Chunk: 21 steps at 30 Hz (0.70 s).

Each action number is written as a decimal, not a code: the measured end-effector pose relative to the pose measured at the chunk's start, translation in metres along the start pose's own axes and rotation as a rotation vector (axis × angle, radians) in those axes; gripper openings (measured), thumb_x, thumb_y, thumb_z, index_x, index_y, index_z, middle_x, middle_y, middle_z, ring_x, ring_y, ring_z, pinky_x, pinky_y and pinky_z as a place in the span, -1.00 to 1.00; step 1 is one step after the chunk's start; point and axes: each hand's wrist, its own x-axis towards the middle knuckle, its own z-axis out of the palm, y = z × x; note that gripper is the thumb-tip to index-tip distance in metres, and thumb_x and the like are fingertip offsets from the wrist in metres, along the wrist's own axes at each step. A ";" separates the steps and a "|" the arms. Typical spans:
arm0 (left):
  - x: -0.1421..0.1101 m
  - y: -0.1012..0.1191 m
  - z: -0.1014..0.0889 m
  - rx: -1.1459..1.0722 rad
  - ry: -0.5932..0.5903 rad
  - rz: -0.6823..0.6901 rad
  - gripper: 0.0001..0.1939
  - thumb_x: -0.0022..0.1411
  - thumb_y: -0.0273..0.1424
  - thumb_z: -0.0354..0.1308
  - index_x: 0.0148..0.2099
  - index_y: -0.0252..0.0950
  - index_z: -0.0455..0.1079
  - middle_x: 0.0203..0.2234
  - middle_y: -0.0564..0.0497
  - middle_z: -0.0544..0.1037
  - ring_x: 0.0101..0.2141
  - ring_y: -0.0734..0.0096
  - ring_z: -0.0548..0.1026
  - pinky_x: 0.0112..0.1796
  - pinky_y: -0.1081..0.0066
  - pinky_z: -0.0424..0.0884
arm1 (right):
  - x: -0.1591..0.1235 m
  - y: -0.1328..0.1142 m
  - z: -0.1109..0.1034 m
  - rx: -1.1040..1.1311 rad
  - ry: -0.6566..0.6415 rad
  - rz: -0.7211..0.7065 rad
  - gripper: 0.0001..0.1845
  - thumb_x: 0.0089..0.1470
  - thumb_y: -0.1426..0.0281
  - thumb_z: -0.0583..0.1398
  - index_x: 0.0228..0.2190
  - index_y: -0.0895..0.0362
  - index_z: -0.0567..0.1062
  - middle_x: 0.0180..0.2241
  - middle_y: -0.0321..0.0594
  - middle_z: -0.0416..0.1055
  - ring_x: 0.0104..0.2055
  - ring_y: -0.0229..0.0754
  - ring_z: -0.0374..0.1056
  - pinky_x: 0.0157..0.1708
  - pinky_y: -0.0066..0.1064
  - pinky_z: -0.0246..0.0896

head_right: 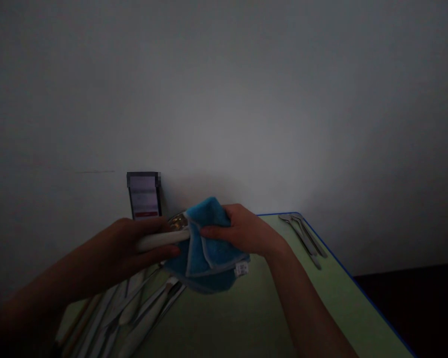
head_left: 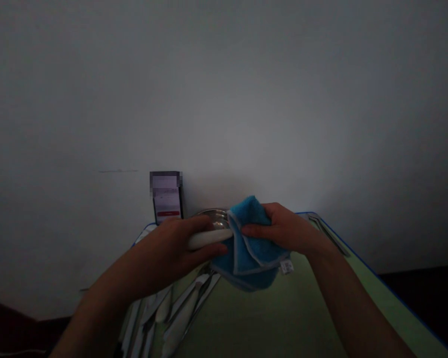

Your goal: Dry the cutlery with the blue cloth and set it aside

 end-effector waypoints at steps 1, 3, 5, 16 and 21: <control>0.000 -0.001 0.000 -0.002 -0.007 -0.008 -0.66 0.19 -0.16 0.03 -0.05 -0.20 0.38 -0.29 0.00 0.58 -0.37 0.33 0.53 -0.36 0.41 0.39 | 0.000 0.000 -0.001 -0.002 -0.008 0.000 -0.66 -0.07 0.18 0.22 -0.28 0.15 0.47 -0.32 -0.21 0.47 -0.34 -0.21 0.37 -0.35 -0.40 0.29; 0.000 -0.001 -0.001 -0.005 -0.012 -0.016 -0.66 0.19 -0.17 0.04 -0.05 -0.20 0.38 -0.30 0.01 0.59 -0.40 0.34 0.52 -0.38 0.42 0.39 | 0.000 0.000 -0.002 -0.007 -0.011 0.005 -0.65 -0.07 0.18 0.22 -0.28 0.15 0.47 -0.33 -0.22 0.47 -0.35 -0.21 0.37 -0.37 -0.41 0.29; 0.000 -0.001 -0.001 -0.003 -0.005 -0.013 -0.67 0.19 -0.18 0.03 -0.05 -0.21 0.38 -0.28 -0.01 0.58 -0.37 0.32 0.52 -0.35 0.40 0.40 | 0.000 0.001 -0.001 -0.012 -0.007 0.007 -0.65 -0.07 0.18 0.22 -0.27 0.15 0.48 -0.32 -0.22 0.48 -0.34 -0.20 0.38 -0.36 -0.40 0.29; 0.003 -0.004 0.007 0.012 0.031 0.017 -0.61 0.18 -0.18 0.05 0.04 -0.15 0.35 -0.15 -0.02 0.56 -0.25 0.26 0.53 -0.26 0.37 0.42 | 0.002 0.005 -0.001 -0.106 0.019 0.013 -0.62 -0.07 0.16 0.22 -0.26 0.16 0.48 -0.31 -0.20 0.49 -0.31 -0.17 0.39 -0.36 -0.39 0.29; 0.001 -0.005 0.002 0.026 -0.003 -0.020 -0.64 0.17 -0.19 0.07 -0.01 -0.20 0.38 -0.28 -0.03 0.59 -0.39 0.32 0.54 -0.41 0.43 0.41 | 0.003 0.005 0.001 -0.069 -0.010 -0.006 -0.63 -0.06 0.18 0.21 -0.24 0.16 0.47 -0.29 -0.19 0.49 -0.29 -0.18 0.39 -0.33 -0.38 0.29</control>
